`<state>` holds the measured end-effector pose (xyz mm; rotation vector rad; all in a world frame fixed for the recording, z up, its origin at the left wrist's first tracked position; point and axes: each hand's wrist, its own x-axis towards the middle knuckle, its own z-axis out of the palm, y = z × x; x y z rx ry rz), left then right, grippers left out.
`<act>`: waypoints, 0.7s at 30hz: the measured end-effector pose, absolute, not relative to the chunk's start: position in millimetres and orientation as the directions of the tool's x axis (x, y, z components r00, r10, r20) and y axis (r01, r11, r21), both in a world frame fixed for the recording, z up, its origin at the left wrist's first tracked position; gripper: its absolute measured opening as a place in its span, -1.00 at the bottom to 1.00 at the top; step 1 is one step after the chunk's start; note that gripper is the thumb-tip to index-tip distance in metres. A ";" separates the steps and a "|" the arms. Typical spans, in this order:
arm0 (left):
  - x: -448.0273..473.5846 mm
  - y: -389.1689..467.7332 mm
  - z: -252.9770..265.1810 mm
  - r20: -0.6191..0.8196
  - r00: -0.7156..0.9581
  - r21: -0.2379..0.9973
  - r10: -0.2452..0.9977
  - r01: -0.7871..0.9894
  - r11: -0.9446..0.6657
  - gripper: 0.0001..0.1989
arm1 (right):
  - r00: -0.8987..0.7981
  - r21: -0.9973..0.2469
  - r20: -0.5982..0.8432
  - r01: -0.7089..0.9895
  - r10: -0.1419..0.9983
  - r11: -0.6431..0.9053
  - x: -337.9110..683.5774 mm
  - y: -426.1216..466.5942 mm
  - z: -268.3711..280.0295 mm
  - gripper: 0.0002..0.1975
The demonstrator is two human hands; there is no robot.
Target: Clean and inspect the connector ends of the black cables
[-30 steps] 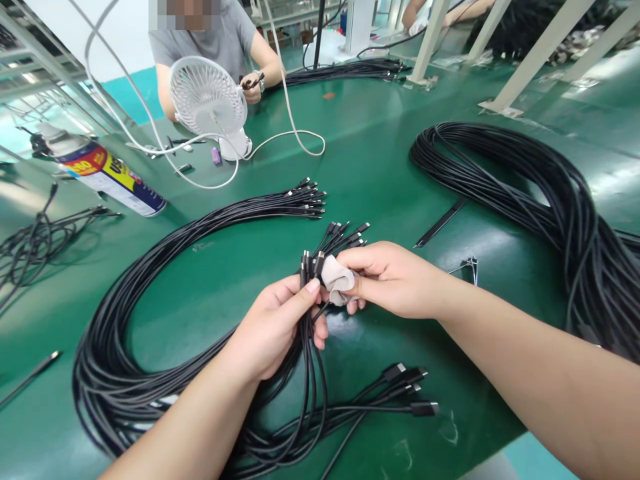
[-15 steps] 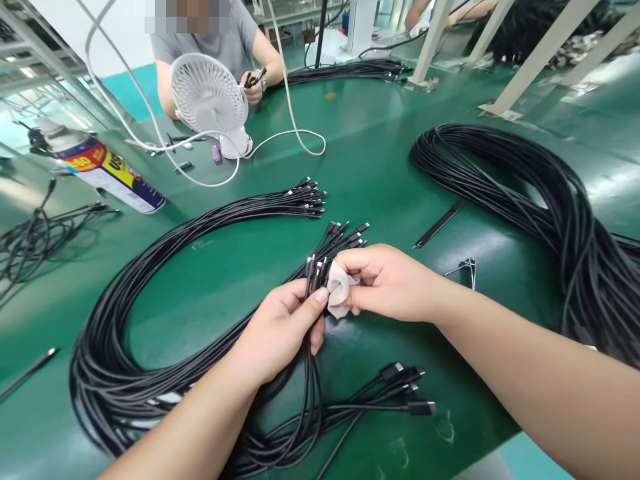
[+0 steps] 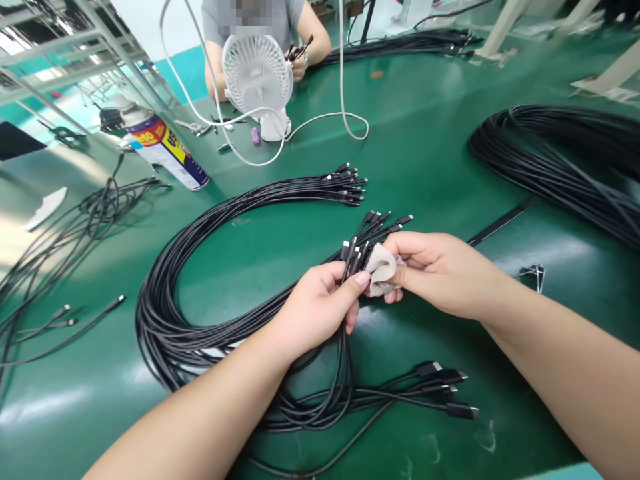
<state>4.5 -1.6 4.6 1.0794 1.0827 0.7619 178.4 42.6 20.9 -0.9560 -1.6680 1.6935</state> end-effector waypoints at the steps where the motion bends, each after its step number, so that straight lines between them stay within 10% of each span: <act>1: 4.3 -1.1 3.7 -0.304 0.317 0.948 0.899 0.007 0.318 -0.74 | -0.574 -0.994 -0.093 0.098 0.813 -0.045 179.3 42.9 19.1 -0.69; 12: 5.0 0.9 1.2 -0.320 0.317 0.935 0.893 -0.045 0.352 -0.72 | -0.528 -0.996 -0.093 0.058 0.844 -0.073 183.7 44.9 4.2 -0.72; 21: 3.4 -0.2 10.9 -0.413 0.309 0.900 0.857 -0.008 0.436 -0.69 | -0.411 -0.694 0.407 0.442 0.816 0.569 176.3 37.5 5.4 -0.80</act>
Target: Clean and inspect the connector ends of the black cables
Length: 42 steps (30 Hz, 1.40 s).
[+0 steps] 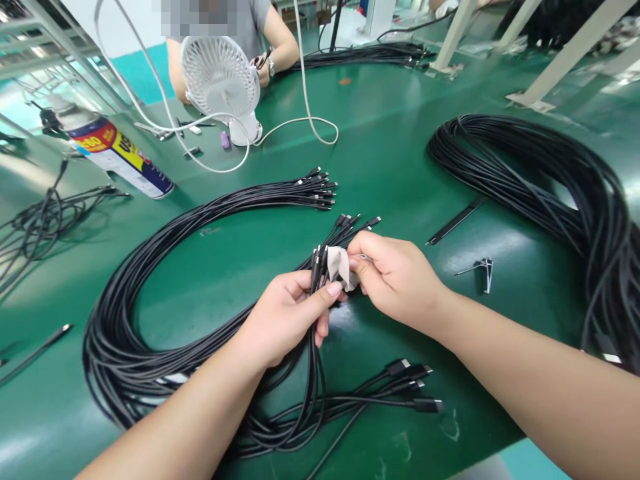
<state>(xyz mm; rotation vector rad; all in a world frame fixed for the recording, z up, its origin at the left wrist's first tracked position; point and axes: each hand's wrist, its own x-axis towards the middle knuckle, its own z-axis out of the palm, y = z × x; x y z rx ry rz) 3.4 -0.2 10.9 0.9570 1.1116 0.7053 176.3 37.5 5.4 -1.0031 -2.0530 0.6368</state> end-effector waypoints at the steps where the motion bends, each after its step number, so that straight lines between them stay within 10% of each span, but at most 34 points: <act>1: 3.2 0.1 11.3 -0.417 0.311 0.897 0.854 -0.011 0.441 -0.68 | -0.407 -0.653 0.443 0.464 0.798 0.599 176.5 37.8 3.5 -0.81; 11: 2.7 0.9 9.7 -0.436 0.294 0.892 0.851 0.015 0.452 -0.70 | -0.396 -0.423 0.419 0.711 0.817 0.562 175.5 39.6 -5.0 -0.74; 24: -2.1 0.4 16.3 -0.391 0.409 0.821 0.825 -0.251 0.513 -0.77 | -0.105 -0.919 0.158 0.348 0.982 0.186 189.8 52.9 23.1 -0.72; 42: -2.5 -1.0 18.9 -0.382 0.441 0.808 0.812 -0.268 0.525 -0.75 | -0.644 -0.978 -0.211 0.145 0.735 -0.153 175.4 45.1 16.6 -0.95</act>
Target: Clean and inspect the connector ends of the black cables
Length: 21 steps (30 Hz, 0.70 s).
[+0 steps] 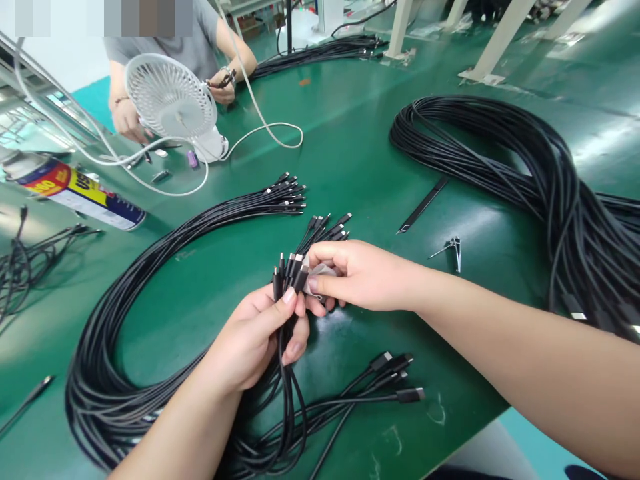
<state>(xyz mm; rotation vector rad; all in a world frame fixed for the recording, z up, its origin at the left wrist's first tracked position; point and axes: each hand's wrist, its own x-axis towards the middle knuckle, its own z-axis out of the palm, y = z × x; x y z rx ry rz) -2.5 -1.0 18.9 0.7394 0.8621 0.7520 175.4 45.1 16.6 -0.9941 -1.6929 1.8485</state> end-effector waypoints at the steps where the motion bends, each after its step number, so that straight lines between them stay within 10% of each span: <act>1: -2.1 -0.7 19.6 -0.385 0.436 0.818 0.814 -0.247 0.519 -0.72 | -0.662 -0.984 -0.180 0.119 0.727 -0.135 175.3 44.5 15.7 -0.95; 11: 7.4 -0.6 24.0 -0.356 0.102 0.933 0.929 0.088 0.348 -0.72 | -0.599 -0.995 -0.077 0.090 0.797 -0.029 179.1 48.7 18.5 -0.86; 21: 2.2 -1.0 16.9 -0.422 0.281 0.893 0.862 -0.038 0.449 -0.71 | -0.572 -0.913 0.020 0.323 0.820 0.248 178.2 44.4 18.1 -0.75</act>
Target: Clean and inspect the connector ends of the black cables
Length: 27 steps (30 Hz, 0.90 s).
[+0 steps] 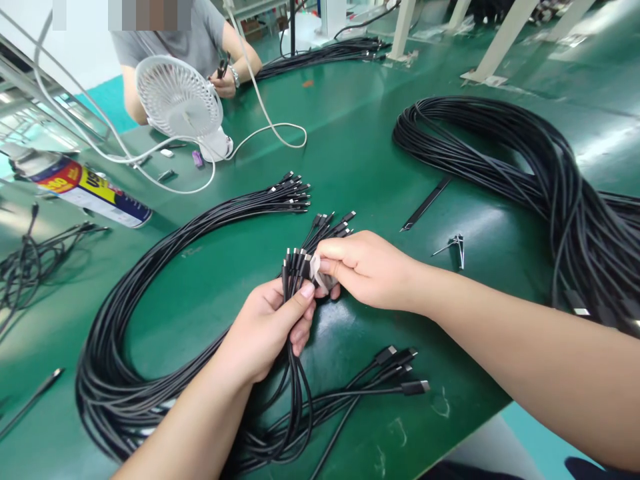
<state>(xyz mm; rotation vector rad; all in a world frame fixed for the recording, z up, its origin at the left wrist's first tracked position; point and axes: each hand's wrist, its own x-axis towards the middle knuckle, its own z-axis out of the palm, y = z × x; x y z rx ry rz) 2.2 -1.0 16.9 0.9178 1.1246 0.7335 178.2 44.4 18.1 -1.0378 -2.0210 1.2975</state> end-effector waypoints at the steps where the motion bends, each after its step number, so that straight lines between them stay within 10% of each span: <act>1: 2.2 -0.5 17.3 -0.432 0.314 0.876 0.845 -0.076 0.476 -0.72 | -0.572 -0.865 0.083 0.366 0.816 0.344 178.9 43.9 16.2 -0.75; 13: 1.7 3.5 18.5 -0.483 0.365 0.797 0.796 -0.193 0.572 -0.73 | -0.523 -0.434 0.373 0.632 0.766 0.642 183.8 45.2 7.5 -0.75; 20: 1.2 4.2 18.7 -0.500 0.318 0.815 0.805 -0.142 0.562 -0.68 | -0.379 -0.651 0.450 0.481 0.809 0.587 195.0 51.6 20.0 -0.75; 27: 4.6 1.7 18.9 -0.457 0.229 0.855 0.860 -0.153 0.495 -0.72 | -0.553 -0.884 0.087 0.341 0.828 0.321 185.4 42.4 28.2 -0.70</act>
